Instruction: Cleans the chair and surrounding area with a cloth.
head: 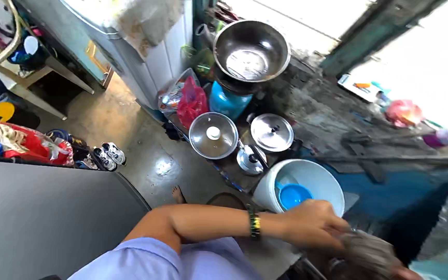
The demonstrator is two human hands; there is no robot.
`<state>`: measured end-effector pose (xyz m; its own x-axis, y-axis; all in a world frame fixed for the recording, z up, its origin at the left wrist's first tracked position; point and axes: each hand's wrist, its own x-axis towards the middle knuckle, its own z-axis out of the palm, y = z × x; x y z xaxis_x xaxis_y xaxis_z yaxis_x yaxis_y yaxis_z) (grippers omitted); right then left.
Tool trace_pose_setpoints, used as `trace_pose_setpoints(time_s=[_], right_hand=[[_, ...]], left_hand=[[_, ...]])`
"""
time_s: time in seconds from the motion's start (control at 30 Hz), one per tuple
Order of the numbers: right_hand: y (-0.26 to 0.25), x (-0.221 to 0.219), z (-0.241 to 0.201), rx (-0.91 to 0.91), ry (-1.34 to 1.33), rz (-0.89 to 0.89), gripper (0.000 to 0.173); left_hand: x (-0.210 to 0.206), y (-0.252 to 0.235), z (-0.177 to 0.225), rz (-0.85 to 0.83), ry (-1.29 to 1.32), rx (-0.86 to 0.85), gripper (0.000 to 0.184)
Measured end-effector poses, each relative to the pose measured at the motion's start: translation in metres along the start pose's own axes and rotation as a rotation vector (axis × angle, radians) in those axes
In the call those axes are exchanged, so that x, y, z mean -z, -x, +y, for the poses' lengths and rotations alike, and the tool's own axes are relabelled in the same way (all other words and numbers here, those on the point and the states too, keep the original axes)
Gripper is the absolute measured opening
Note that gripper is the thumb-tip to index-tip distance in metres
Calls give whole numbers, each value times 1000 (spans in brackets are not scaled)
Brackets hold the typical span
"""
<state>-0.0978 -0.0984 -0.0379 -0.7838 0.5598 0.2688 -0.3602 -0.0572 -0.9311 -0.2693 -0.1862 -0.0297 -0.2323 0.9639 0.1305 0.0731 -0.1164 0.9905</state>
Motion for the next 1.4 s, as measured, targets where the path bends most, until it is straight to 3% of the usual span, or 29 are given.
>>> trace_pose_setpoints(time_s=[0.1, 0.13, 0.23, 0.37, 0.47, 0.53, 0.6, 0.63, 0.7, 0.8, 0.9, 1.0, 1.1, 1.2, 1.3, 1.4], right_hand=[[-31, -74, 60, -359, -81, 43, 7], [-40, -101, 78, -455, -91, 40, 9], [-71, -184, 123, -644, -131, -19, 44], [-106, -275, 169, -751, -311, -320, 51], [-137, -333, 199, -767, -296, -436, 50], [-157, -367, 219, -758, -303, -516, 60], [-176, -403, 234, -783, -321, -600, 71], [-185, -422, 241, -808, -330, -629, 76], [-202, -463, 257, -843, -303, -670, 73], [-237, -532, 288, -789, -160, -673, 29], [-276, -610, 323, -684, -10, -711, 25], [-310, -685, 361, -539, -4, -909, 25], [-332, -761, 381, -433, 21, -1090, 27], [-345, -835, 394, -250, 136, -1238, 25], [-358, -907, 409, 43, 315, -1308, 24], [-374, -975, 432, 233, 485, -1348, 24]], left_hand=[[87, 61, -27, 149, -270, -52, 10], [111, 83, -34, 202, -293, -29, 10], [167, 142, -45, 375, -294, -34, 13], [228, 195, -45, 457, -288, -105, 15], [282, 233, -43, 637, -269, 38, 4], [320, 259, -38, 699, -239, 173, 32], [353, 278, -37, 758, -250, 204, 53], [369, 286, -38, 802, -266, 202, 54], [404, 299, -38, 947, -296, 198, 39], [473, 323, -40, 1106, -319, 223, 24], [552, 356, -25, 1005, -330, 477, 24], [625, 395, -8, 990, -344, 611, 25], [675, 434, -6, 1086, -329, 587, 36], [711, 466, -19, 1240, -270, 452, 44], [757, 495, -36, 1408, -244, 326, 29], [816, 530, -35, 1450, -251, 408, 22]])
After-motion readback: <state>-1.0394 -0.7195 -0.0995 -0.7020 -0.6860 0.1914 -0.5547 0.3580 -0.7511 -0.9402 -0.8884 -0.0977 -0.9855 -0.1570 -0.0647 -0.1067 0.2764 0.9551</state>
